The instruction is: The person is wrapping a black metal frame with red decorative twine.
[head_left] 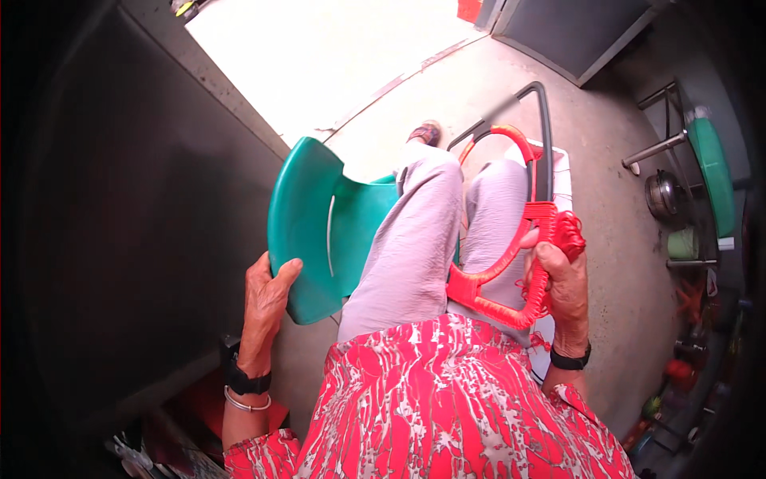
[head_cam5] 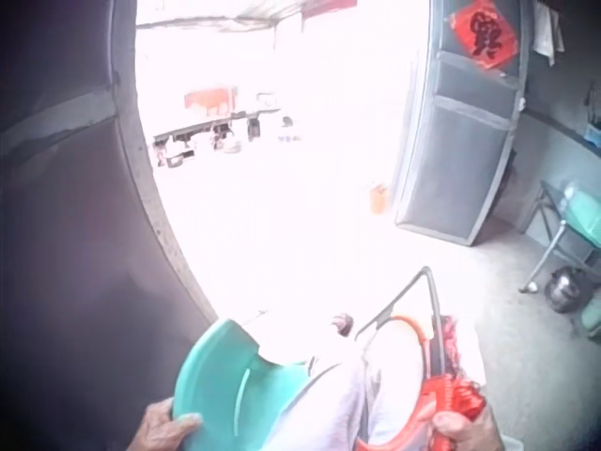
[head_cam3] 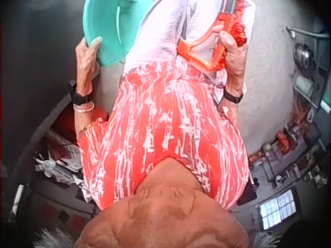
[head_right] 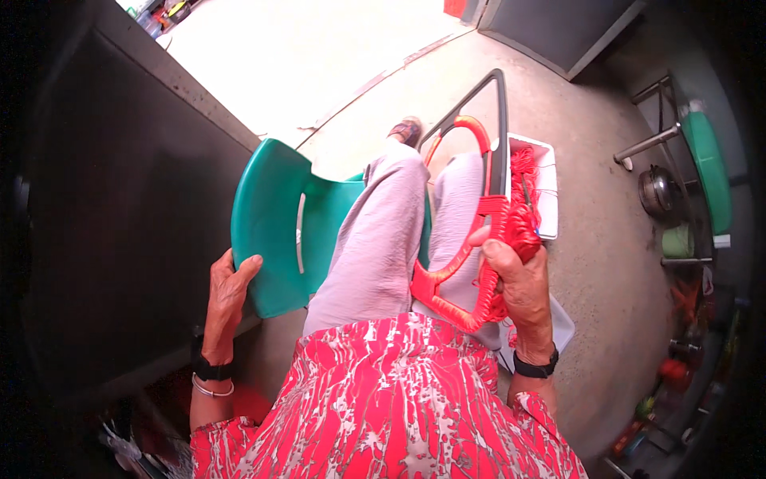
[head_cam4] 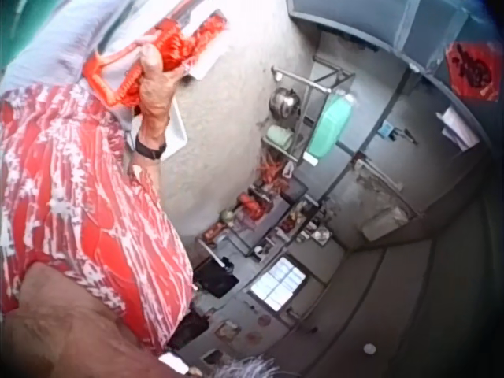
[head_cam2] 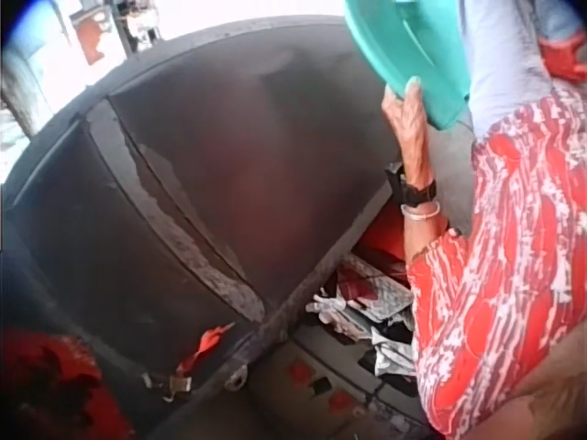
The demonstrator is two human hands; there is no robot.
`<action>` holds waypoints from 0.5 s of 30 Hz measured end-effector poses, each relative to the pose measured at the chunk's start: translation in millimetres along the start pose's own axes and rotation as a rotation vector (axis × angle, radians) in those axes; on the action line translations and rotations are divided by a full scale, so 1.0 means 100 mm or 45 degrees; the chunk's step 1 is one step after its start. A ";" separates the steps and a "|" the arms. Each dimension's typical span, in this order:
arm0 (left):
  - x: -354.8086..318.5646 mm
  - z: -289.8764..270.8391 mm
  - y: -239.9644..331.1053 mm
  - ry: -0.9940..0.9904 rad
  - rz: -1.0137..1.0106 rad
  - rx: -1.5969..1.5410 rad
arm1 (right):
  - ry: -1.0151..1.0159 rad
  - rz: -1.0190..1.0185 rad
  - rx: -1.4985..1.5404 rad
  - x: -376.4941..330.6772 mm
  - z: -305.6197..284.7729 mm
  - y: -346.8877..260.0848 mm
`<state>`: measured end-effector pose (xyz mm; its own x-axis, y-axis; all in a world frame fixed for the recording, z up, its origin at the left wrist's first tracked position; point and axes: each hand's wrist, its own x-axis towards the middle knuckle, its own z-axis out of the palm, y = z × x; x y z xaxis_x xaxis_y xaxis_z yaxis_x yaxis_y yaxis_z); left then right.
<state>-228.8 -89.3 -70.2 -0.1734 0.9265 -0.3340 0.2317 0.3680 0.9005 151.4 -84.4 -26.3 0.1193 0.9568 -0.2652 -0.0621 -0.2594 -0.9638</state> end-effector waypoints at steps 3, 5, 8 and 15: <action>-0.11 0.14 0.05 0.508 0.392 0.560 | 0.000 -0.010 0.067 0.08 -0.04 0.03; -0.25 0.36 0.31 0.744 0.503 0.581 | -0.043 -0.010 0.107 0.08 -0.05 0.04; -0.32 0.63 0.46 0.572 0.849 0.624 | -0.058 0.065 0.047 0.04 -0.03 0.00; -0.46 1.34 0.21 -0.398 0.686 0.128 | -0.043 0.034 0.078 -0.14 0.10 0.04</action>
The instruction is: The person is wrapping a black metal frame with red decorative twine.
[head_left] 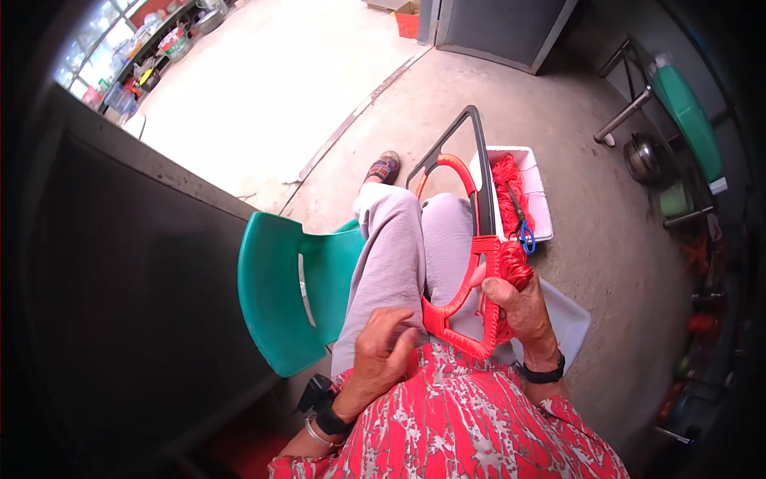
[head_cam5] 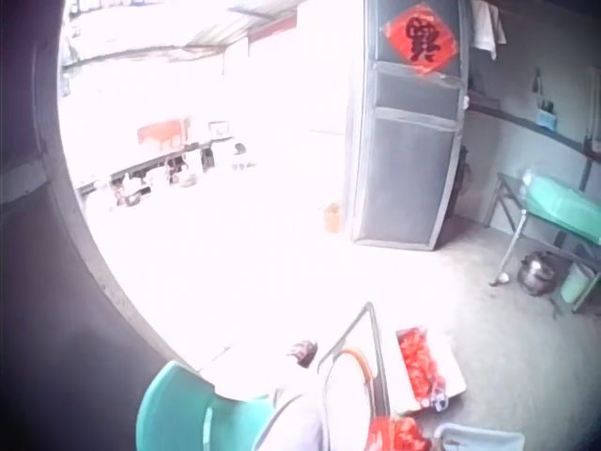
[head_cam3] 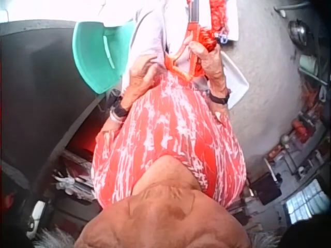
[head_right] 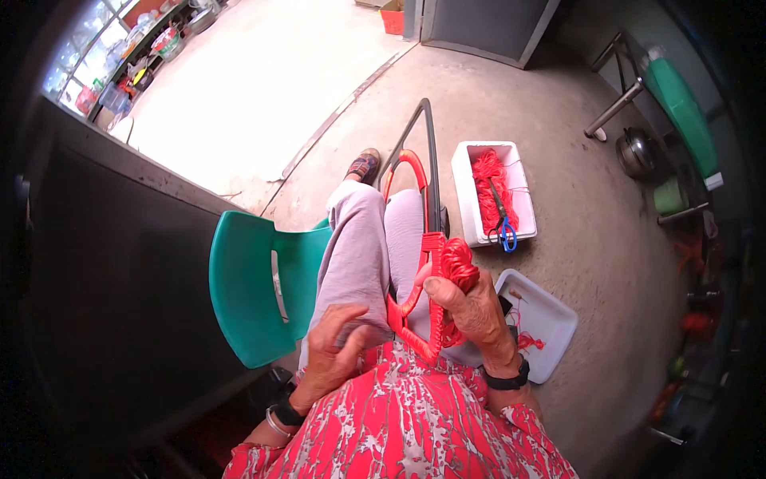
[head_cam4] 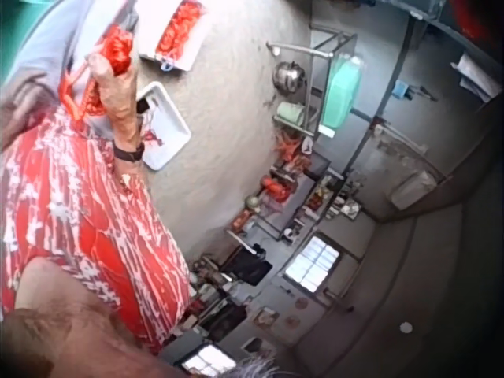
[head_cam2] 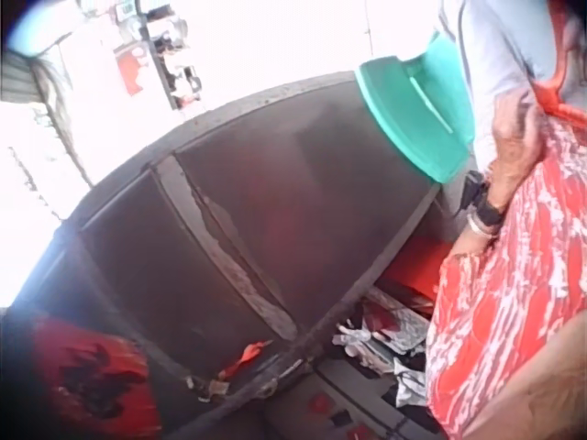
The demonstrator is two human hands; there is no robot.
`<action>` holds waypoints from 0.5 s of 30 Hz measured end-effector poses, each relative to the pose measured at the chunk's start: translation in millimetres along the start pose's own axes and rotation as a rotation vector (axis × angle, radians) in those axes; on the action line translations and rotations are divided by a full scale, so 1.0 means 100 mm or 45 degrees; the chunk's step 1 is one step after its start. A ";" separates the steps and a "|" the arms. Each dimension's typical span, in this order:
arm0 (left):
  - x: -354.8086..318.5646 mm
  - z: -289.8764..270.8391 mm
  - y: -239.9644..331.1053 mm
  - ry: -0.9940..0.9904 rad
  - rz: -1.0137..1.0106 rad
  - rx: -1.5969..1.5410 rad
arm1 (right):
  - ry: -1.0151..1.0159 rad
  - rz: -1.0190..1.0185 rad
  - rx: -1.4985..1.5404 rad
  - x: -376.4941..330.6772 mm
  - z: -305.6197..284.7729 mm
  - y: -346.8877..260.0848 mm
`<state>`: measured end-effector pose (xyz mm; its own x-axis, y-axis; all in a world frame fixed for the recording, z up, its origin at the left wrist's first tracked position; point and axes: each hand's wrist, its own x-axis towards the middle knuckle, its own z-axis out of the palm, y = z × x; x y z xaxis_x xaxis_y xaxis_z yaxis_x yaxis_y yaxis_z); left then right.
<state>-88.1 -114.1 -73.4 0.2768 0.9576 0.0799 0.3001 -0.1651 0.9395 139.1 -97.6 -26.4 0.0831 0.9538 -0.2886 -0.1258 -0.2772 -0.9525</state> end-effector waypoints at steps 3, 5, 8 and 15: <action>0.15 -0.15 -0.19 0.148 0.137 0.358 | -0.044 0.042 -0.073 0.04 -0.05 -0.02; 0.26 -0.49 -0.30 0.444 0.129 0.752 | -0.016 0.047 -0.032 0.03 -0.06 0.01; 0.35 -1.18 -0.32 0.737 0.076 1.167 | 0.010 0.063 0.011 0.02 -0.07 0.00; 0.38 -1.73 -0.55 0.346 -0.571 -0.111 | -0.019 0.008 0.025 0.05 -0.07 0.02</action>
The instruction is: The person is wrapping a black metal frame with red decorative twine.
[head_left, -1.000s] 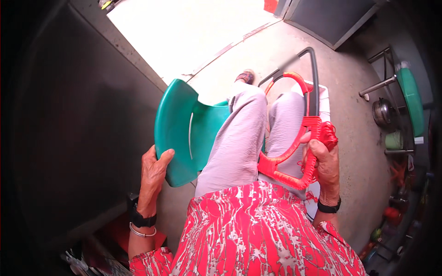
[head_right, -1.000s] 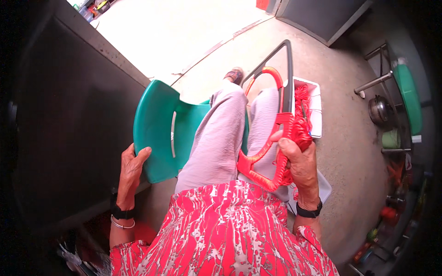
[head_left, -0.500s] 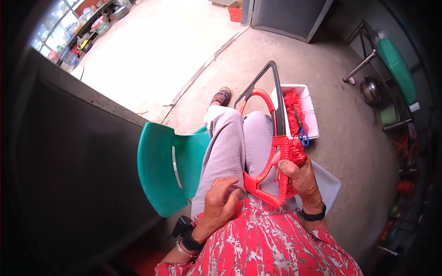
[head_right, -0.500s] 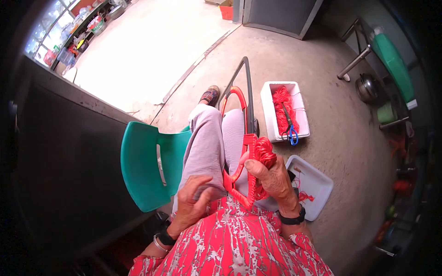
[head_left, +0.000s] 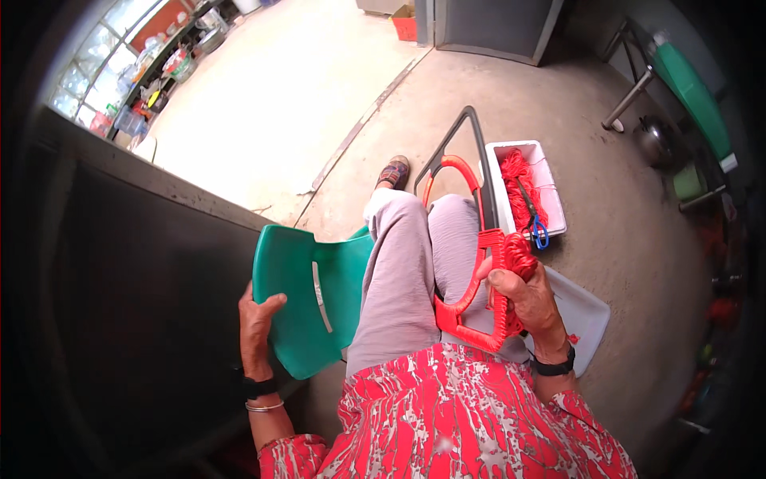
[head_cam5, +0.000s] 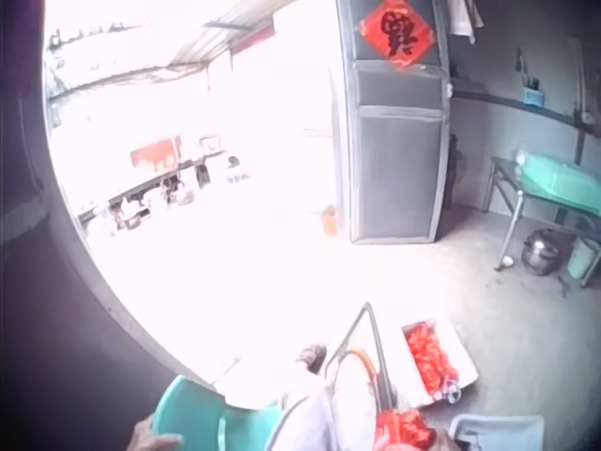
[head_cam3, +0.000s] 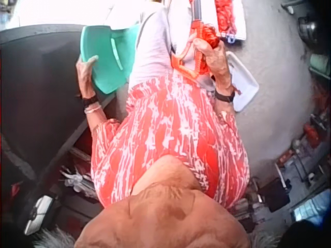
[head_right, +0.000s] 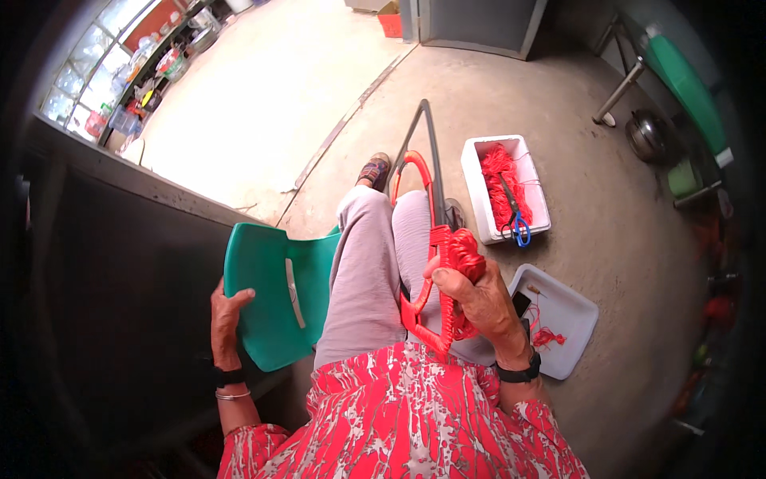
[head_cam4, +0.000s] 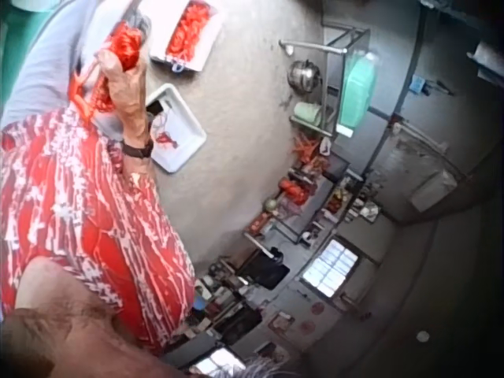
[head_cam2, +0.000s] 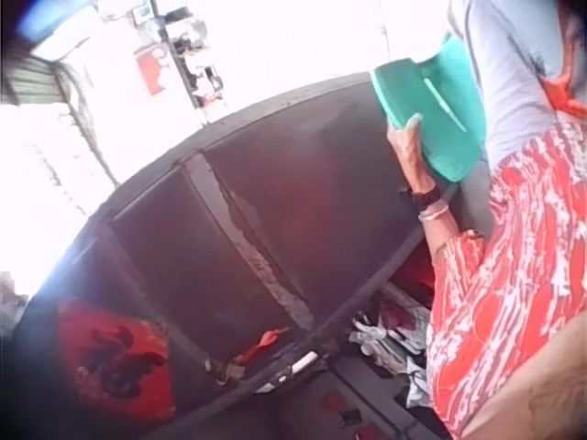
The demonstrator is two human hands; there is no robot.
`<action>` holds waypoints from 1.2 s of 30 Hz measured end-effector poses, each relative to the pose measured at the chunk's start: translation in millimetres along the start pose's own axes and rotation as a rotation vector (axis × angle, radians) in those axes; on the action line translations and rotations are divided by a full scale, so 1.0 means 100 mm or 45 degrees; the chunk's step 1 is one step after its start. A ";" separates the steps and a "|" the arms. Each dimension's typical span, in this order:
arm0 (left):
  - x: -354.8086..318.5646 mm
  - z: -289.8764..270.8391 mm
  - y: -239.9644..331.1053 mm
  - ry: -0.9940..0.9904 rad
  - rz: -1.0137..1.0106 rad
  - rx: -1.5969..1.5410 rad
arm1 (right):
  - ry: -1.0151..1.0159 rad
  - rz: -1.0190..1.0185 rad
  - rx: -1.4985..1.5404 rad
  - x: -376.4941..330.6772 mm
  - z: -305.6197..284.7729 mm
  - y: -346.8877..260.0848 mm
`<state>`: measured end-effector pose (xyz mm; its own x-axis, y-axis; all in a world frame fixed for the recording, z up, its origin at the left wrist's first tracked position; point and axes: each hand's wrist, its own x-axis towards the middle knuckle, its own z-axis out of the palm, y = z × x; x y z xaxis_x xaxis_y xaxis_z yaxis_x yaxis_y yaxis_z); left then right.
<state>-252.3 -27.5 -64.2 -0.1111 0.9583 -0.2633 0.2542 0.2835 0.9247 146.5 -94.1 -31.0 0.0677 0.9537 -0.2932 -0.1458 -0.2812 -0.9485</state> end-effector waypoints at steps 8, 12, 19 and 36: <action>-0.39 -0.16 0.02 -0.145 -0.198 0.041 | -0.118 -0.029 -0.059 0.03 -0.07 -0.02; -0.51 -0.14 0.00 -0.119 -0.249 0.059 | -0.163 -0.022 -0.020 0.10 -0.10 -0.09; -0.41 -0.02 -0.23 0.348 0.247 0.633 | -0.068 0.055 -0.035 0.06 -0.15 0.01; -0.76 1.99 0.30 -0.637 0.569 0.051 | 0.120 0.052 0.272 -0.11 -0.17 0.24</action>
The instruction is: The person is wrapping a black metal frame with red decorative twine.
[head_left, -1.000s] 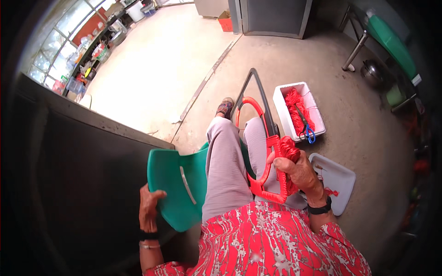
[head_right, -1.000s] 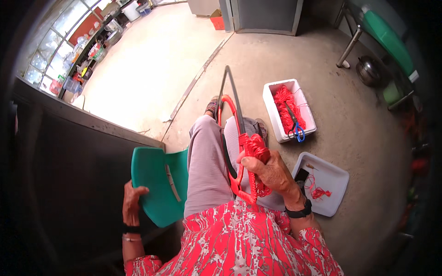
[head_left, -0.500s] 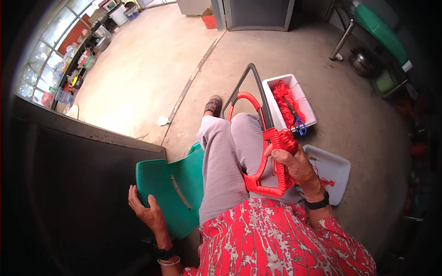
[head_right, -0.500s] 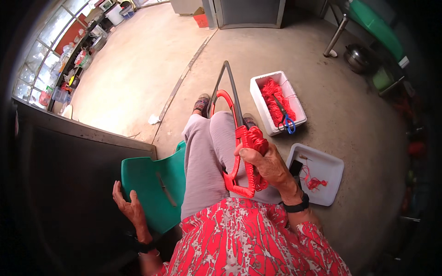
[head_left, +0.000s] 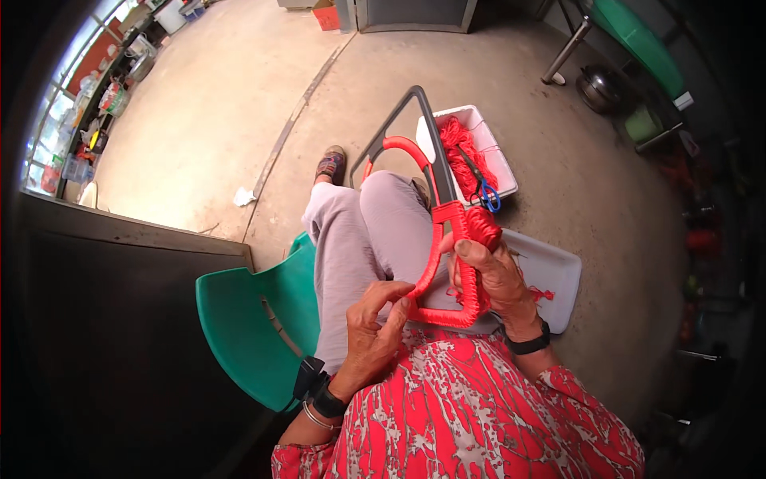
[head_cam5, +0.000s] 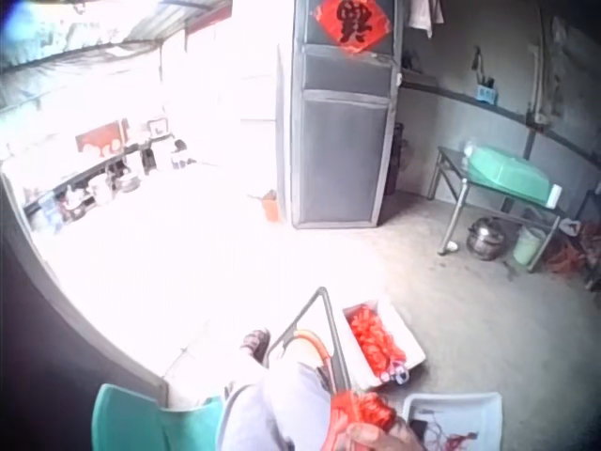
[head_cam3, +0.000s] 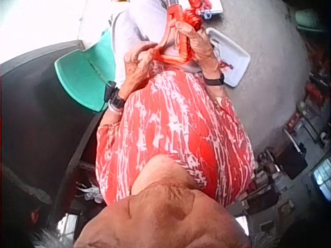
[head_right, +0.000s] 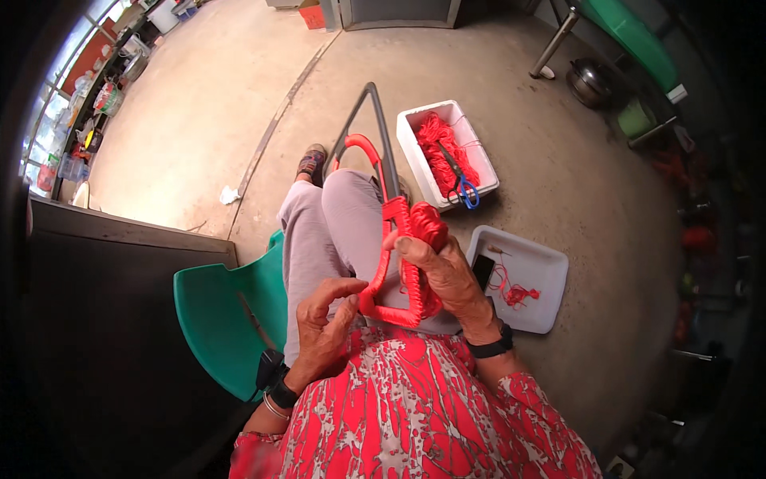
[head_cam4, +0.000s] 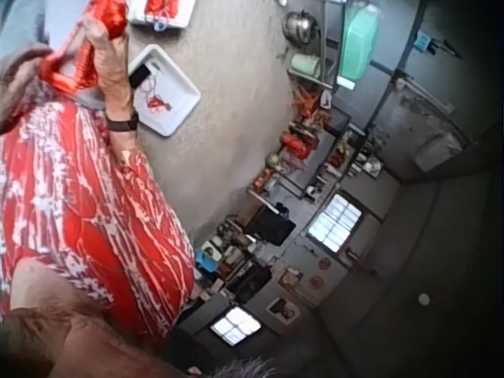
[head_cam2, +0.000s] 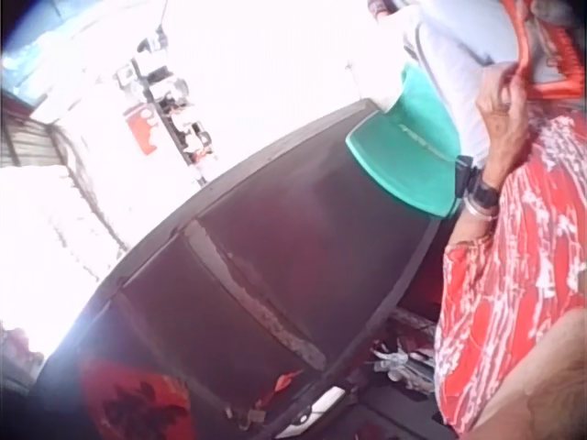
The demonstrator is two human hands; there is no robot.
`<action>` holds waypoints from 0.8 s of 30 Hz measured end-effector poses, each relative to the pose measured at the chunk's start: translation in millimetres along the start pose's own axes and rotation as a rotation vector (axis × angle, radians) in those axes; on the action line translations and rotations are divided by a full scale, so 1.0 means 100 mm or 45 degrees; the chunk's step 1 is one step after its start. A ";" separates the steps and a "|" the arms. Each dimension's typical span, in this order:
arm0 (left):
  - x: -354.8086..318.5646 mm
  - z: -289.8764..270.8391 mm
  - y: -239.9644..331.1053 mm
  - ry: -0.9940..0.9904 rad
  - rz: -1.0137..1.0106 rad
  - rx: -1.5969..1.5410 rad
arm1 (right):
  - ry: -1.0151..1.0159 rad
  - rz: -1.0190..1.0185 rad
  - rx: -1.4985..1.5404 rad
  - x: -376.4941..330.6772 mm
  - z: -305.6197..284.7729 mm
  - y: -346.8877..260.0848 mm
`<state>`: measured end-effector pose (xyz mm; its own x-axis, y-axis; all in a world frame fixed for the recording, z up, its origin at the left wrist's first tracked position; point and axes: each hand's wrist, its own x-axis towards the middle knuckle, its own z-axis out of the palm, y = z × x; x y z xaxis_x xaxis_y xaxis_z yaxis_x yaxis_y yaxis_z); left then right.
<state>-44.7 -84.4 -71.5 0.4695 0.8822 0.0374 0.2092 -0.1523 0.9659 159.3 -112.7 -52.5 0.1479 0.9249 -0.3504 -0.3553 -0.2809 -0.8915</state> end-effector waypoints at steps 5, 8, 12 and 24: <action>0.09 0.08 -0.09 -0.155 -0.294 -0.559 | 0.069 -0.048 0.045 0.00 -0.04 0.08; 0.16 0.11 0.02 -0.211 -0.431 -0.757 | 0.075 -0.019 0.211 -0.03 -0.14 0.12; 0.30 0.12 0.08 -0.039 -0.436 -0.635 | -0.013 0.053 0.425 -0.12 -0.20 0.11; 0.52 -0.05 0.32 -0.083 -0.376 -0.941 | -0.137 0.099 0.250 -0.32 0.19 -0.07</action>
<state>-17.5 -41.1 -37.7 0.5375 0.8086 -0.2393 -0.2794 0.4385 0.8542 139.3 -134.9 -29.6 0.0177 0.9272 -0.3741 -0.5361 -0.3070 -0.7863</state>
